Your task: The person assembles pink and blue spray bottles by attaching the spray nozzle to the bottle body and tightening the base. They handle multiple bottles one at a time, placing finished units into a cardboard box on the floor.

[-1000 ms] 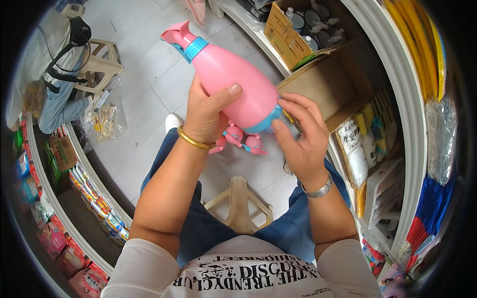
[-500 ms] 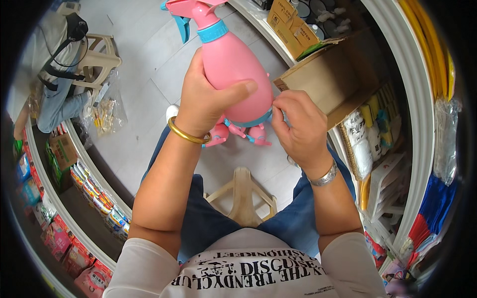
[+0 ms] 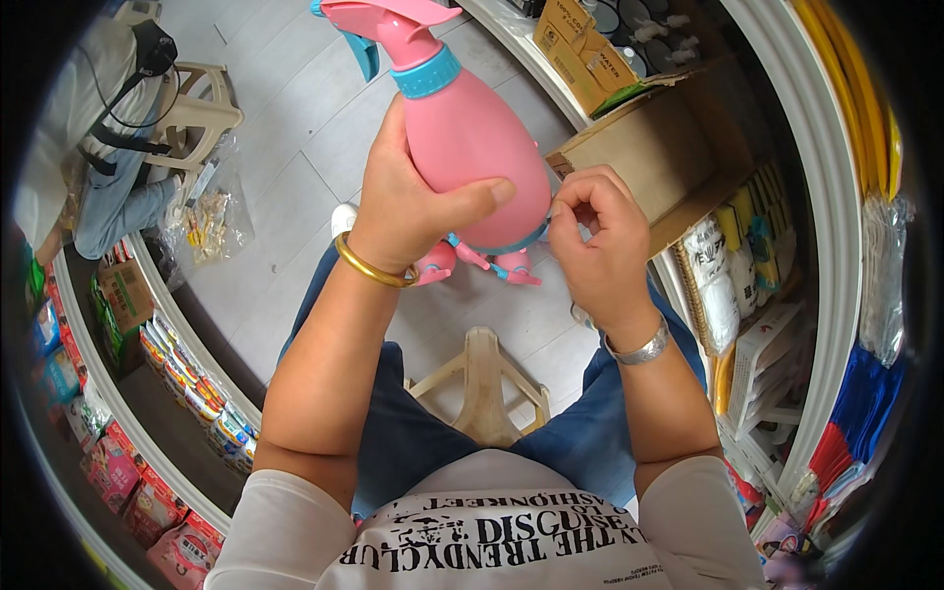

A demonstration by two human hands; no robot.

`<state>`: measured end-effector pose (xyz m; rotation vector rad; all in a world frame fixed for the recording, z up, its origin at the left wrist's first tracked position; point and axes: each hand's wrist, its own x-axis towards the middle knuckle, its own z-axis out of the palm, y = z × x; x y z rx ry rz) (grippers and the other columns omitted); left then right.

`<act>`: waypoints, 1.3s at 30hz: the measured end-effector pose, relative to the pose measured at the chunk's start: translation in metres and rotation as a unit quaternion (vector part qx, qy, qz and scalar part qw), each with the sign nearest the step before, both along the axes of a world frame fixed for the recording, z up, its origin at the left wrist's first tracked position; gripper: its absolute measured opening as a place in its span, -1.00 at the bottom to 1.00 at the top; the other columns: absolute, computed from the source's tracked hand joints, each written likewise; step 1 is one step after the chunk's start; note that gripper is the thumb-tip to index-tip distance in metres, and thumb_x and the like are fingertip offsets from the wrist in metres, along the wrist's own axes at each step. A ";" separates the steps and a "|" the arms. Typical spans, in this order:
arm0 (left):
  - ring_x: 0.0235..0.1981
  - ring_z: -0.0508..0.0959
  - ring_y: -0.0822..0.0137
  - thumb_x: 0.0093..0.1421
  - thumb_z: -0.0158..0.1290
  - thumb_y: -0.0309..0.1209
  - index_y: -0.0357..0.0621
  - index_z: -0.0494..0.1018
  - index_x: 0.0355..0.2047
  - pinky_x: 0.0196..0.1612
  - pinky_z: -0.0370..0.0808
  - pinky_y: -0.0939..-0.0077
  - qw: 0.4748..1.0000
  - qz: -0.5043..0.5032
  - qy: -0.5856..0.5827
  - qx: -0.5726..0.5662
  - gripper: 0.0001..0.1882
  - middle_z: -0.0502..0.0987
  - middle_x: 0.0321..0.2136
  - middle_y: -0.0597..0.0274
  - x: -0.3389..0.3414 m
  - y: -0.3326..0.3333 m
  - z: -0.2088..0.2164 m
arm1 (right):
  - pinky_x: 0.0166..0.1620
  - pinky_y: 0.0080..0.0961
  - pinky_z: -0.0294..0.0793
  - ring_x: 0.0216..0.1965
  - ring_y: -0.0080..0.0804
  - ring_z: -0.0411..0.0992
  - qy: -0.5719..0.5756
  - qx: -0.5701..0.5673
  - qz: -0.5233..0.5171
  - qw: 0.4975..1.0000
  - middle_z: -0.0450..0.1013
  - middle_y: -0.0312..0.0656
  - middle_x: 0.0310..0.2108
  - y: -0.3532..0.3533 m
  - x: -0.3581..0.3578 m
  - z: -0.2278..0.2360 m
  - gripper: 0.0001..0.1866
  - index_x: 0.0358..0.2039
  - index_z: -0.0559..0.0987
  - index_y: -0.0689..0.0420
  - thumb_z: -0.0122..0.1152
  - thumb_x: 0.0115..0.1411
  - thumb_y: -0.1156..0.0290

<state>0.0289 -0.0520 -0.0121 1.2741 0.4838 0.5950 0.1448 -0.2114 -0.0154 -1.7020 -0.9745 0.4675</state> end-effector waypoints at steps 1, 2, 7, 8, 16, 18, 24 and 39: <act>-0.18 0.57 0.35 -0.15 0.37 -0.44 -0.20 0.30 0.02 -0.08 0.56 0.38 1.000 -0.003 -0.004 -0.003 -0.29 0.54 -0.18 0.20 0.000 0.000 -0.001 | -0.28 -0.66 0.42 -0.36 -0.60 0.37 0.032 -0.003 -0.002 0.999 0.40 -0.24 -0.28 -0.001 0.000 0.000 -0.91 -0.36 0.46 0.26 0.10 0.13 0.70; -0.17 0.57 0.35 -0.15 0.37 -0.44 -0.20 0.30 0.03 -0.08 0.56 0.38 1.000 -0.006 -0.007 -0.007 -0.29 0.54 -0.18 0.21 0.000 0.001 -0.003 | -0.28 -0.67 0.41 -0.35 -0.62 0.36 0.043 -0.001 -0.002 0.999 0.39 -0.26 -0.28 -0.002 -0.001 0.001 -0.91 -0.36 0.46 0.26 0.10 0.13 0.70; -0.16 0.57 0.35 -0.14 0.37 -0.45 -0.21 0.30 0.03 -0.07 0.55 0.37 0.999 -0.025 -0.033 -0.024 -0.30 0.53 -0.17 0.20 -0.001 0.000 -0.007 | -0.27 -0.70 0.39 -0.34 -0.66 0.34 0.066 -0.011 -0.011 0.998 0.38 -0.28 -0.27 -0.005 -0.002 0.007 -0.93 -0.37 0.46 0.26 0.09 0.16 0.70; -0.16 0.57 0.34 -0.12 0.36 -0.46 -0.21 0.30 0.03 -0.06 0.55 0.37 0.999 -0.030 -0.034 -0.029 -0.31 0.53 -0.17 0.20 -0.001 0.000 -0.007 | -0.27 -0.70 0.39 -0.33 -0.66 0.34 0.069 -0.007 -0.010 0.998 0.38 -0.28 -0.27 -0.005 -0.001 0.008 -0.93 -0.36 0.46 0.26 0.09 0.17 0.70; -0.15 0.58 0.28 0.04 0.26 -0.48 -0.23 0.30 0.03 -0.06 0.58 0.28 0.980 -0.032 -0.036 -0.195 -0.45 0.51 -0.16 0.13 0.002 0.000 -0.004 | -0.29 -0.51 0.53 -0.38 -0.42 0.49 0.023 0.041 -0.015 0.999 0.44 -0.13 -0.29 -0.006 0.006 0.002 -0.91 -0.33 0.50 0.28 0.18 0.13 0.67; -0.16 0.59 0.27 0.09 0.24 -0.46 -0.23 0.30 0.02 -0.07 0.59 0.28 0.977 -0.035 -0.028 -0.210 -0.48 0.52 -0.16 0.10 0.003 0.002 0.001 | -0.28 -0.47 0.54 -0.37 -0.37 0.51 -0.014 0.044 -0.001 0.999 0.47 -0.11 -0.27 -0.005 0.007 0.006 -0.87 -0.28 0.52 0.27 0.20 0.12 0.66; -0.22 0.61 0.27 0.18 0.22 -0.34 -0.34 0.32 -0.01 -0.15 0.63 0.33 0.976 -0.009 0.046 -0.213 -0.53 0.54 -0.20 0.04 0.008 0.000 0.000 | -0.27 -0.36 0.55 -0.35 -0.16 0.52 -0.187 0.029 0.080 0.979 0.49 -0.10 -0.28 -0.010 0.013 0.004 -0.78 -0.22 0.55 0.22 0.27 0.07 0.62; -0.04 0.56 0.21 0.07 0.27 -0.27 -0.29 0.24 0.18 0.02 0.56 0.29 0.969 -0.079 0.049 -0.227 -0.27 0.48 -0.02 0.04 0.007 -0.013 -0.015 | -0.33 -0.23 0.48 -0.35 -0.05 0.44 -0.244 0.005 0.072 0.967 0.39 -0.08 -0.33 -0.004 0.013 0.003 -0.80 -0.32 0.40 0.21 0.20 0.04 0.67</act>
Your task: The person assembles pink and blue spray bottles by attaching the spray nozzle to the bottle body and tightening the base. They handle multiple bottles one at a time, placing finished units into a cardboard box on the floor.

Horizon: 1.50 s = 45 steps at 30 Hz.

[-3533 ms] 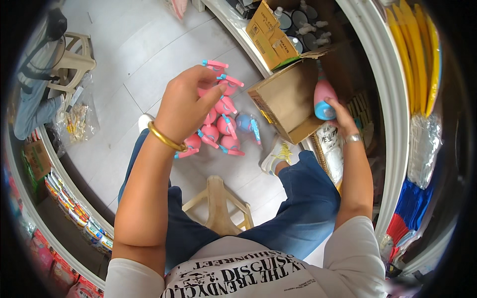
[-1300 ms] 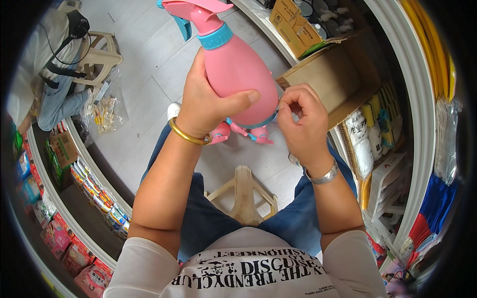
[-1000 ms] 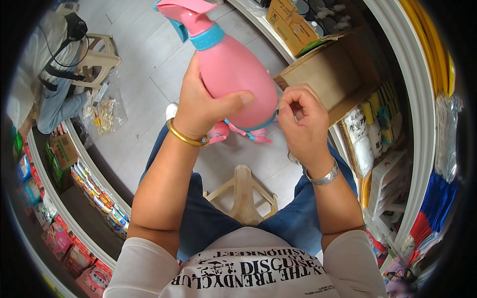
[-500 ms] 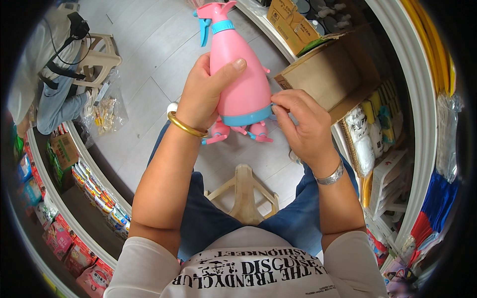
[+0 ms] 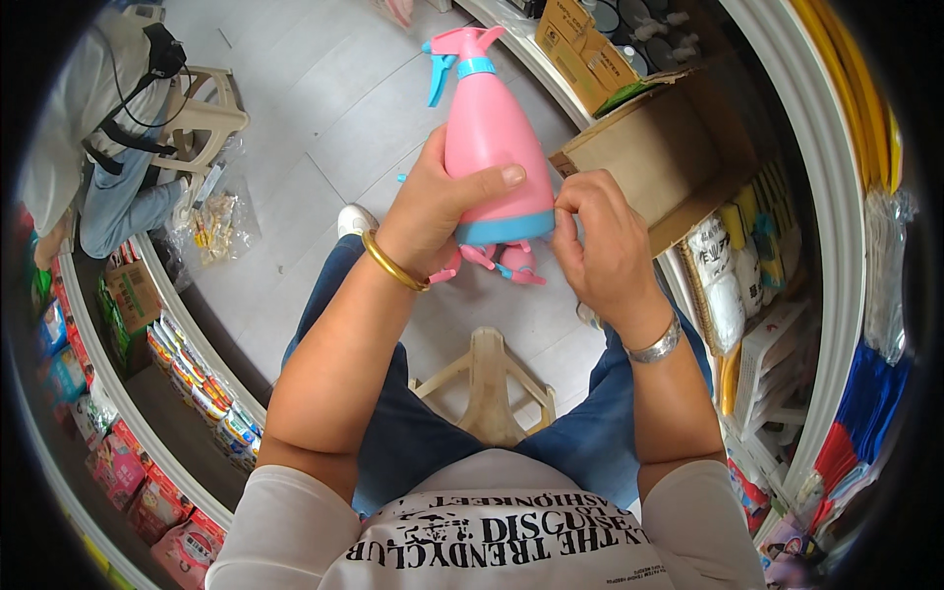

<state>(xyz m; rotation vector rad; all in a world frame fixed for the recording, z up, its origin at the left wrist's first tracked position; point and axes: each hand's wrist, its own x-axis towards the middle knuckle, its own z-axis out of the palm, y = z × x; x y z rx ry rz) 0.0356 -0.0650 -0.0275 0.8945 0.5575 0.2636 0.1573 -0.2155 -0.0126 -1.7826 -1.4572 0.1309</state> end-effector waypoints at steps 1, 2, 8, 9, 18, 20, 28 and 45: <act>-0.03 0.56 0.21 0.06 0.27 -0.27 -0.29 0.23 0.19 0.04 0.55 0.28 1.000 -0.011 -0.003 0.004 -0.26 0.48 -0.02 0.04 0.000 0.000 -0.002 | -0.34 -0.23 0.48 -0.36 -0.05 0.44 0.005 0.000 -0.002 1.000 0.39 -0.08 -0.33 0.000 0.000 0.000 -0.80 -0.33 0.40 0.21 0.19 0.04 0.67; -0.02 0.55 0.20 0.06 0.27 -0.26 -0.28 0.23 0.20 0.06 0.54 0.28 1.000 -0.021 -0.005 0.008 -0.25 0.48 -0.02 0.04 0.000 0.001 -0.003 | -0.34 -0.23 0.48 -0.36 -0.05 0.44 0.005 -0.001 -0.002 1.000 0.39 -0.07 -0.33 0.000 0.001 0.000 -0.80 -0.33 0.40 0.21 0.19 0.04 0.67; -0.02 0.55 0.24 0.01 0.30 -0.21 -0.25 0.22 0.23 0.08 0.52 0.31 0.999 -0.048 -0.014 0.019 -0.17 0.50 -0.01 0.07 0.001 -0.002 -0.002 | -0.33 -0.23 0.47 -0.36 -0.05 0.43 -0.006 -0.008 -0.009 1.000 0.38 -0.07 -0.34 -0.001 0.003 -0.001 -0.81 -0.32 0.40 0.21 0.18 0.06 0.66; -0.02 0.55 0.25 0.00 0.32 -0.20 -0.25 0.22 0.24 0.07 0.52 0.33 0.998 -0.061 -0.018 0.010 -0.15 0.50 -0.01 0.08 0.002 -0.001 -0.001 | -0.32 -0.23 0.47 -0.35 -0.05 0.43 -0.011 -0.009 -0.009 1.000 0.38 -0.07 -0.34 -0.001 0.003 -0.001 -0.81 -0.32 0.40 0.21 0.18 0.06 0.66; -0.02 0.56 0.29 -0.15 0.36 -0.23 -0.27 0.30 0.17 0.06 0.52 0.36 0.989 -0.034 -0.020 0.142 -0.13 0.49 0.04 0.10 -0.004 0.004 -0.009 | -0.29 -0.29 0.48 -0.34 -0.03 0.46 0.013 -0.015 0.041 0.999 0.43 -0.01 -0.34 -0.003 0.005 0.002 -0.81 -0.31 0.44 0.24 0.18 0.05 0.71; -0.02 0.56 0.29 -0.17 0.36 -0.26 -0.28 0.30 0.16 0.05 0.53 0.36 0.984 -0.023 -0.030 0.174 -0.14 0.49 0.04 0.10 -0.004 0.005 -0.012 | -0.30 -0.27 0.47 -0.35 -0.04 0.45 0.007 -0.015 0.034 0.999 0.42 -0.03 -0.34 -0.003 0.002 0.001 -0.81 -0.32 0.43 0.23 0.18 0.04 0.70; 0.05 0.46 0.32 -0.20 0.44 -0.38 -0.27 0.09 0.26 0.09 0.49 0.35 0.980 -0.022 -0.060 0.187 0.05 0.41 0.03 0.12 -0.007 0.005 -0.008 | -0.36 -0.25 0.44 -0.42 -0.05 0.42 0.043 0.027 0.003 0.999 0.40 -0.06 -0.40 0.001 -0.005 0.003 -0.84 -0.36 0.42 0.22 0.15 0.04 0.70; 0.04 0.45 0.33 -0.14 0.40 -0.43 -0.25 0.14 0.22 0.09 0.48 0.35 0.996 -0.006 -0.075 0.057 -0.06 0.41 0.02 0.16 -0.011 0.013 0.002 | -0.18 -0.55 0.51 -0.23 -0.44 0.50 0.206 -0.014 -0.025 0.978 0.48 -0.12 -0.23 -0.006 -0.006 0.007 -0.85 -0.18 0.51 0.29 0.17 0.22 0.65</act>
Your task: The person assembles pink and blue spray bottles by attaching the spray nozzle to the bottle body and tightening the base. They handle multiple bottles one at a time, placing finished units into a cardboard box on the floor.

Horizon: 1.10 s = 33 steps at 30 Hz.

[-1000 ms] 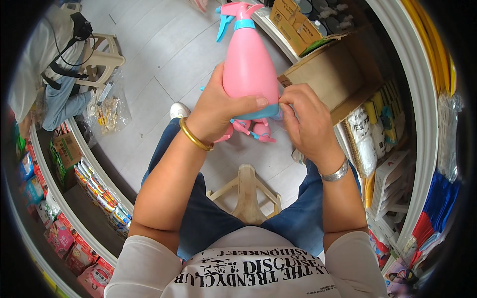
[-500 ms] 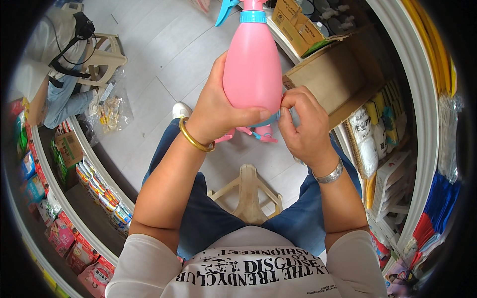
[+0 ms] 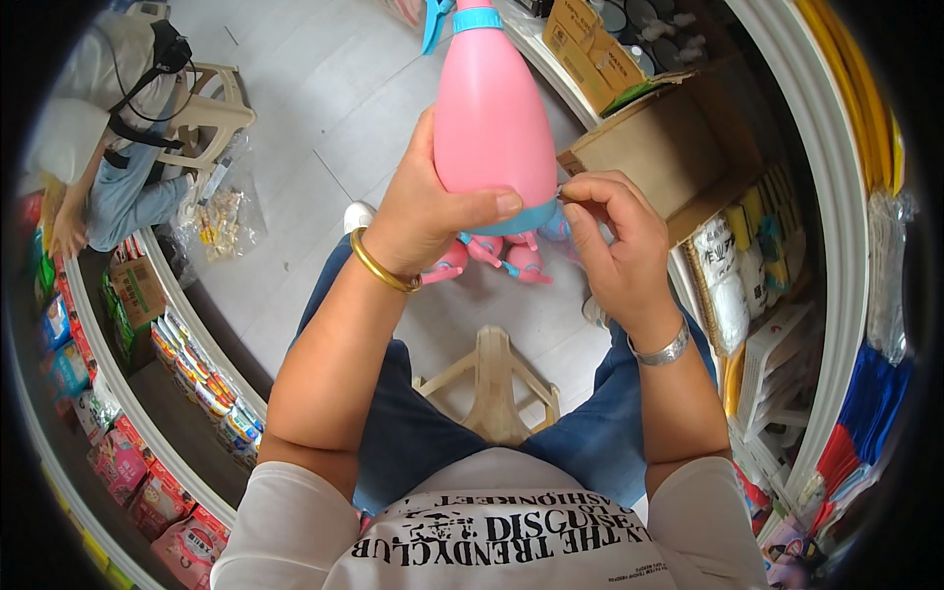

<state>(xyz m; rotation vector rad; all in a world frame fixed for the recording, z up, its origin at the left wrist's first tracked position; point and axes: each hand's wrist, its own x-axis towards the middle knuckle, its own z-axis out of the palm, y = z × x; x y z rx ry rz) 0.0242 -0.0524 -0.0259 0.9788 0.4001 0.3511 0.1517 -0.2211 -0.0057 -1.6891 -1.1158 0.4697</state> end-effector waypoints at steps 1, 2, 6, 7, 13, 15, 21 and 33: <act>0.04 0.45 0.33 -0.14 0.41 -0.43 -0.26 0.13 0.22 0.09 0.48 0.35 1.000 -0.001 0.002 0.010 -0.06 0.41 0.02 0.16 -0.001 0.000 0.000 | -0.17 -0.52 0.53 -0.22 -0.41 0.51 -0.036 -0.009 0.001 0.999 0.49 -0.10 -0.22 0.000 -0.001 0.003 -0.84 -0.18 0.51 0.29 0.18 0.21 0.65; 0.04 0.45 0.33 -0.14 0.41 -0.43 -0.26 0.12 0.23 0.10 0.48 0.35 1.000 -0.003 0.005 0.020 -0.05 0.41 0.02 0.15 -0.001 -0.001 0.000 | -0.18 -0.51 0.53 -0.22 -0.37 0.52 -0.034 -0.011 -0.005 0.999 0.50 -0.09 -0.21 0.000 -0.003 0.004 -0.84 -0.19 0.52 0.29 0.19 0.20 0.65; 0.04 0.45 0.34 -0.17 0.43 -0.41 -0.27 0.12 0.24 0.10 0.48 0.35 0.999 -0.004 0.009 0.047 -0.01 0.41 0.02 0.14 0.002 -0.002 -0.003 | -0.22 -0.45 0.53 -0.27 -0.22 0.54 -0.128 0.003 -0.005 0.992 0.52 -0.05 -0.25 0.001 -0.003 0.004 -0.83 -0.24 0.55 0.26 0.23 0.13 0.67; 0.04 0.45 0.34 -0.18 0.44 -0.40 -0.27 0.12 0.25 0.10 0.48 0.36 0.998 -0.002 0.013 0.068 0.01 0.41 0.02 0.14 0.002 -0.002 -0.004 | -0.24 -0.44 0.53 -0.30 -0.19 0.54 -0.176 0.012 0.002 0.984 0.52 -0.05 -0.27 0.001 -0.002 0.004 -0.83 -0.25 0.55 0.26 0.23 0.12 0.67; 0.03 0.47 0.33 -0.24 0.48 -0.33 -0.29 0.11 0.26 0.08 0.48 0.39 0.986 0.004 0.036 0.162 0.08 0.42 0.03 0.12 0.005 -0.004 -0.010 | -0.34 -0.36 0.51 -0.39 -0.07 0.51 -0.223 0.021 0.034 0.974 0.51 -0.04 -0.37 0.001 0.003 -0.004 -0.83 -0.33 0.53 0.25 0.24 0.02 0.69; 0.03 0.47 0.31 -0.26 0.48 -0.31 -0.29 0.11 0.26 0.08 0.48 0.38 0.985 0.003 0.048 0.166 0.10 0.42 0.03 0.11 0.004 -0.006 -0.004 | -0.34 -0.32 0.51 -0.41 -0.09 0.49 -0.232 0.029 0.035 0.972 0.48 -0.08 -0.38 0.003 0.003 -0.005 -0.84 -0.38 0.50 0.23 0.23 -0.02 0.67; 0.04 0.48 0.28 -0.29 0.48 -0.29 -0.28 0.10 0.27 0.08 0.47 0.36 0.972 0.008 0.032 0.233 0.13 0.42 0.02 0.09 0.003 -0.007 -0.005 | -0.33 -0.34 0.50 -0.40 -0.08 0.49 -0.201 0.031 0.022 0.979 0.48 -0.06 -0.38 0.005 0.000 -0.004 -0.83 -0.40 0.49 0.23 0.20 -0.05 0.69; 0.07 0.46 0.28 -0.30 0.48 -0.31 -0.25 0.09 0.28 0.11 0.45 0.34 0.972 0.012 0.025 0.232 0.14 0.41 0.05 0.10 0.003 -0.007 -0.010 | -0.20 -0.55 0.48 -0.29 -0.41 0.46 -0.003 -0.044 -0.007 0.999 0.44 -0.12 -0.28 0.001 -0.003 -0.004 -0.93 -0.42 0.46 0.29 0.10 0.05 0.70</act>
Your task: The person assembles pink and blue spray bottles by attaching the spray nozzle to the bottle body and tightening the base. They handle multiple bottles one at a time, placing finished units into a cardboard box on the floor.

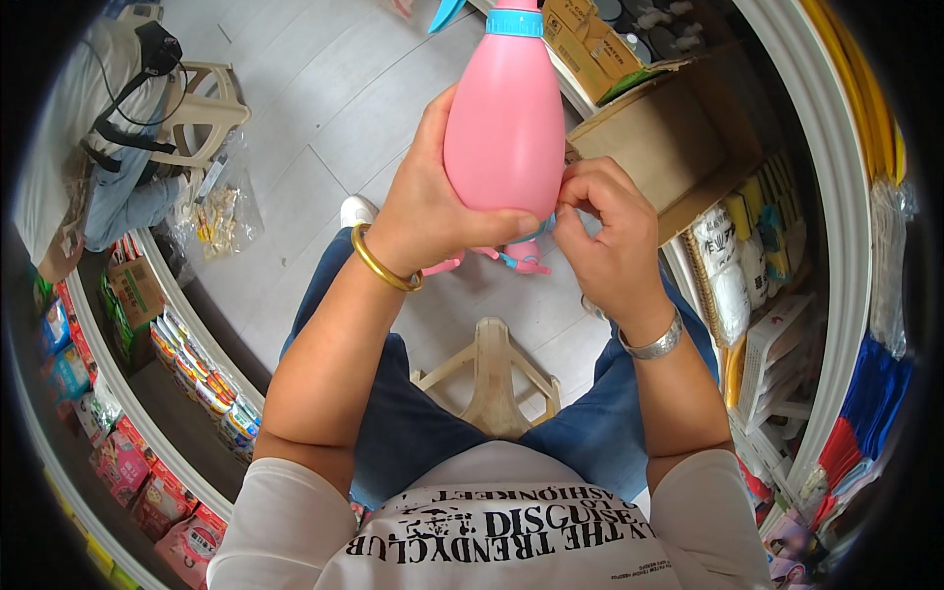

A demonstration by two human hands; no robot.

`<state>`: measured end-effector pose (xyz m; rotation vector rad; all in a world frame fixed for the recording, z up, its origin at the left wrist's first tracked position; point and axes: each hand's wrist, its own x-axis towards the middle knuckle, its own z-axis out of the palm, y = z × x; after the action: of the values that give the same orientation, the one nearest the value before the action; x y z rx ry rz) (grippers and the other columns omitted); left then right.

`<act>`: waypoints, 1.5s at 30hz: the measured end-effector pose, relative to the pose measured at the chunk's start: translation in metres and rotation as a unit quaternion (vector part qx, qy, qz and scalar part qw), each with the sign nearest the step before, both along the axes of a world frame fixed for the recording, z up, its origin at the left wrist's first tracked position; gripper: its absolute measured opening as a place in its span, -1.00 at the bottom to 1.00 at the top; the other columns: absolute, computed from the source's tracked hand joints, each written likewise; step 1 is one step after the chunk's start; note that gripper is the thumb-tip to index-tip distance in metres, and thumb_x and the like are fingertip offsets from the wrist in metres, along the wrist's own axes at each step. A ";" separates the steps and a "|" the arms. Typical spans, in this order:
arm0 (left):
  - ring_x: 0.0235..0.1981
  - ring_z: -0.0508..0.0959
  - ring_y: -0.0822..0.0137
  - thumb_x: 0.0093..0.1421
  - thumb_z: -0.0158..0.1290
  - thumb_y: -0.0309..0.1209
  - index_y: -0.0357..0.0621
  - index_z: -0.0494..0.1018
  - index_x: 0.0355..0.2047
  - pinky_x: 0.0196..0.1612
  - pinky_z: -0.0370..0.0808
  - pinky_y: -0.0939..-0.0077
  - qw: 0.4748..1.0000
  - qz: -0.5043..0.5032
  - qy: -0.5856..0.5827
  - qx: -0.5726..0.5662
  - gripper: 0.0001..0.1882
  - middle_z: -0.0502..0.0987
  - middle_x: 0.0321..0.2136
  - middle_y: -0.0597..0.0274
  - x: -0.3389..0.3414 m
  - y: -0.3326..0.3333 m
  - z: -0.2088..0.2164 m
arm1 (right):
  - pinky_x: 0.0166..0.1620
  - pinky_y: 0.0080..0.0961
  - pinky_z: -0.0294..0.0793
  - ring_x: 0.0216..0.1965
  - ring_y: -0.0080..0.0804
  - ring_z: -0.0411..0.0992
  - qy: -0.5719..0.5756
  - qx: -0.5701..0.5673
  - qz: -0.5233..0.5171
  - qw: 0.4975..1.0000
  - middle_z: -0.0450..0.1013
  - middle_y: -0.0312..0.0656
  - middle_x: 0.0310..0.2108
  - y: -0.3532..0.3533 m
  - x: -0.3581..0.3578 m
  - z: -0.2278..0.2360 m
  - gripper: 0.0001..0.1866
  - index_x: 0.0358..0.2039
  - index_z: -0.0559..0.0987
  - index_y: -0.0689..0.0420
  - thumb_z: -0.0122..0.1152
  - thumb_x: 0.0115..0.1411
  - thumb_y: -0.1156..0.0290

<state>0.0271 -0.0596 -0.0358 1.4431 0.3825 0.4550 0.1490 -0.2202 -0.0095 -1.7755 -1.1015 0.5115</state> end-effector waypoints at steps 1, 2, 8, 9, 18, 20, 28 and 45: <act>0.07 0.46 0.28 -0.30 0.48 -0.31 -0.25 0.09 0.28 0.11 0.45 0.34 1.000 -0.001 -0.002 -0.005 0.14 0.41 0.05 0.10 0.000 0.000 -0.001 | -0.19 -0.57 0.47 -0.28 -0.45 0.45 0.018 -0.004 -0.004 1.000 0.43 -0.14 -0.26 0.000 0.000 -0.001 -0.93 -0.42 0.46 0.29 0.09 0.06 0.70; 0.07 0.45 0.28 -0.30 0.48 -0.31 -0.25 0.09 0.28 0.11 0.45 0.34 1.000 -0.002 -0.004 -0.010 0.14 0.41 0.05 0.11 0.000 -0.001 -0.002 | -0.18 -0.58 0.47 -0.27 -0.47 0.44 0.054 0.001 -0.009 0.999 0.42 -0.16 -0.25 0.000 -0.001 0.000 -0.93 -0.42 0.46 0.29 0.08 0.06 0.70; 0.06 0.51 0.19 -0.21 0.43 -0.29 -0.28 0.16 0.23 0.11 0.49 0.26 1.000 -0.004 -0.028 0.000 0.02 0.43 0.09 0.01 0.003 -0.004 -0.003 | -0.12 -0.65 0.41 -0.25 -0.56 0.39 0.165 0.005 -0.026 0.986 0.39 -0.23 -0.21 -0.004 -0.001 -0.002 -0.94 -0.41 0.47 0.30 0.07 0.10 0.71; 0.06 0.54 0.15 -0.17 0.41 -0.28 -0.31 0.19 0.21 0.10 0.52 0.22 0.999 -0.006 -0.037 0.019 -0.05 0.44 0.10 -0.04 0.003 -0.004 -0.003 | -0.11 -0.65 0.41 -0.25 -0.56 0.39 0.177 0.007 -0.025 0.984 0.39 -0.23 -0.20 -0.005 0.000 -0.002 -0.95 -0.40 0.48 0.30 0.08 0.12 0.70; 0.00 0.49 0.29 -0.15 0.38 -0.42 -0.22 0.15 0.20 0.06 0.51 0.33 0.967 -0.032 -0.028 -0.253 -0.09 0.45 -0.03 0.16 0.002 0.003 0.011 | -0.07 -0.60 0.46 -0.15 -0.53 0.45 0.162 0.059 -0.044 0.984 0.43 -0.21 -0.13 -0.005 -0.001 0.005 -0.87 -0.21 0.55 0.31 0.19 0.22 0.65; -0.01 0.49 0.30 -0.15 0.38 -0.43 -0.23 0.15 0.21 0.05 0.52 0.34 0.966 -0.035 -0.023 -0.256 -0.08 0.45 -0.02 0.16 0.002 0.003 0.013 | -0.10 -0.57 0.48 -0.15 -0.49 0.48 0.092 0.064 -0.037 0.993 0.47 -0.18 -0.15 -0.005 -0.001 0.007 -0.86 -0.21 0.56 0.31 0.21 0.19 0.67; 0.03 0.48 0.32 -0.19 0.42 -0.43 -0.26 0.12 0.26 0.07 0.50 0.36 0.990 -0.014 0.013 -0.140 0.01 0.44 0.01 0.14 0.001 0.001 0.012 | -0.24 -0.45 0.51 -0.30 -0.19 0.53 -0.177 0.086 0.025 0.980 0.51 -0.06 -0.32 -0.003 0.006 0.007 -0.80 -0.27 0.57 0.26 0.25 0.05 0.71; 0.06 0.46 0.28 -0.29 0.50 -0.34 -0.21 0.10 0.25 0.11 0.46 0.33 0.999 0.011 -0.006 -0.044 0.11 0.41 0.03 0.13 -0.006 0.000 0.008 | -0.23 -0.48 0.44 -0.35 -0.36 0.42 -0.007 0.080 -0.002 0.997 0.42 -0.16 -0.34 0.001 -0.004 0.001 -0.89 -0.31 0.45 0.23 0.13 0.15 0.67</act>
<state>0.0211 -0.0592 -0.0276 1.3517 0.4047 0.4587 0.1453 -0.2188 -0.0083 -1.6435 -1.1174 0.3978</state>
